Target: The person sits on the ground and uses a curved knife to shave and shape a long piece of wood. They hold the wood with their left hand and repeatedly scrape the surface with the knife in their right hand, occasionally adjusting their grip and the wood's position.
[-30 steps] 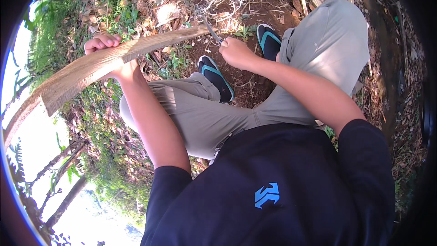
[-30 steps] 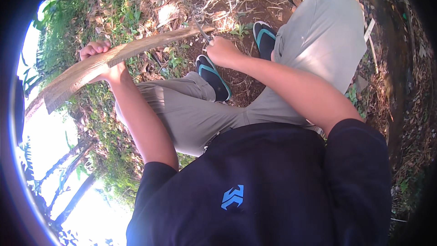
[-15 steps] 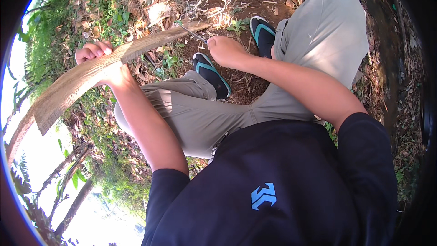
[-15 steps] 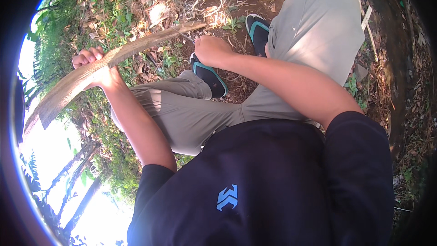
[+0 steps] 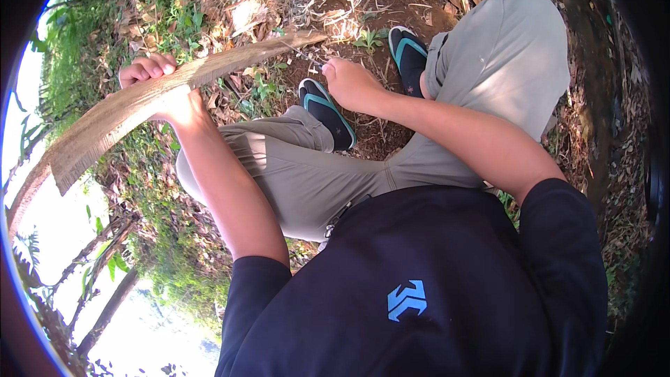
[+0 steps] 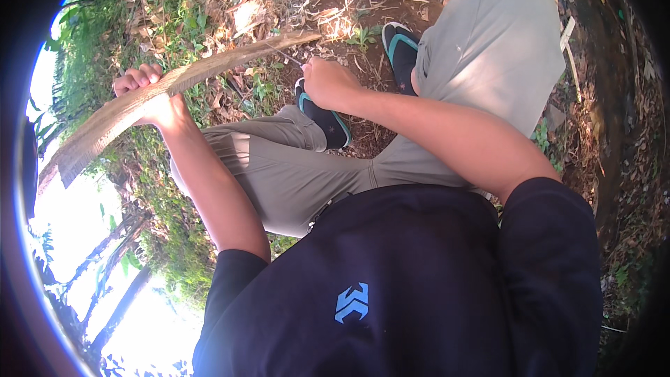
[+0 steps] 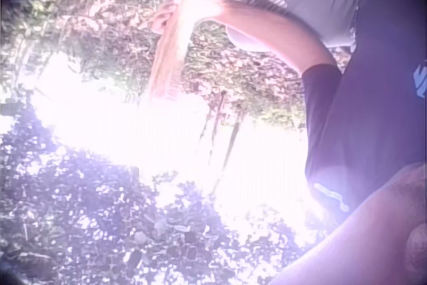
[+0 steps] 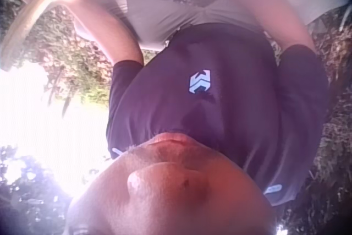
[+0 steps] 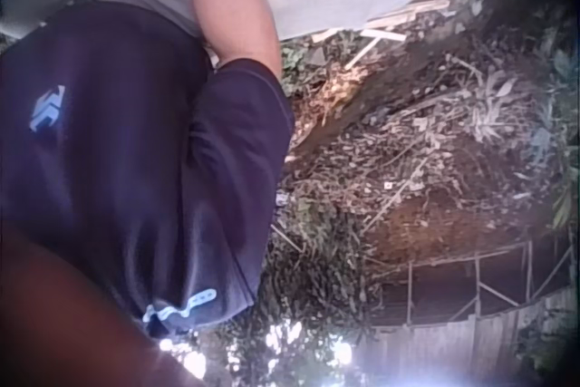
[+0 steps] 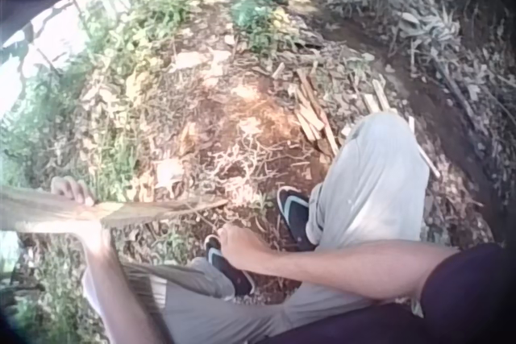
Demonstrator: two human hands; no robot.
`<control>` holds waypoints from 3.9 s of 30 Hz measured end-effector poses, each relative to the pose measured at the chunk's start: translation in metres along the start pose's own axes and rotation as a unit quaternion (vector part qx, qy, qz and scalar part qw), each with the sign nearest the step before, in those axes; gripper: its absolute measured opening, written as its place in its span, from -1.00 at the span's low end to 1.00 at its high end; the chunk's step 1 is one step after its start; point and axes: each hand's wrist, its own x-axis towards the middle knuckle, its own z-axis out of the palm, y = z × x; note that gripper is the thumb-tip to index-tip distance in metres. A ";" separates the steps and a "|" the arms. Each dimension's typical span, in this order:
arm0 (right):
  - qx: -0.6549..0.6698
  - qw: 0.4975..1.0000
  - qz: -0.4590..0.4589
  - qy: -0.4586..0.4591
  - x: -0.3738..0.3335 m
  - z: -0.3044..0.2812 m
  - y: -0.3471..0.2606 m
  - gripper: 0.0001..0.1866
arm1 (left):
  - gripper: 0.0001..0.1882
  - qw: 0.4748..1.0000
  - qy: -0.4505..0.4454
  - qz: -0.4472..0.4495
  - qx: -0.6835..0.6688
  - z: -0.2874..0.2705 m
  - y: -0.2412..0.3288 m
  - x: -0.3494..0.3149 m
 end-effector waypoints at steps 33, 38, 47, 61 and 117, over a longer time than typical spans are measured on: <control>-0.157 0.981 0.062 -0.099 0.009 -0.002 -0.005 -0.67 | -0.34 0.996 0.056 -0.006 0.073 0.022 0.000 -0.008; -0.167 0.977 0.127 -0.047 0.014 0.011 -0.023 -0.67 | -0.31 0.997 0.056 0.005 0.058 0.009 -0.001 -0.004; -0.098 0.981 0.166 0.013 0.038 0.033 -0.016 -0.71 | -0.39 1.000 0.008 0.016 -0.018 0.005 0.002 -0.001; -0.214 0.967 0.124 -0.056 0.020 0.014 -0.034 -0.70 | -0.64 0.995 0.043 0.055 0.076 0.051 -0.006 -0.022; -0.310 0.938 0.067 -0.140 0.041 0.018 -0.035 -0.71 | -0.49 0.997 0.076 0.021 0.026 0.029 -0.009 -0.028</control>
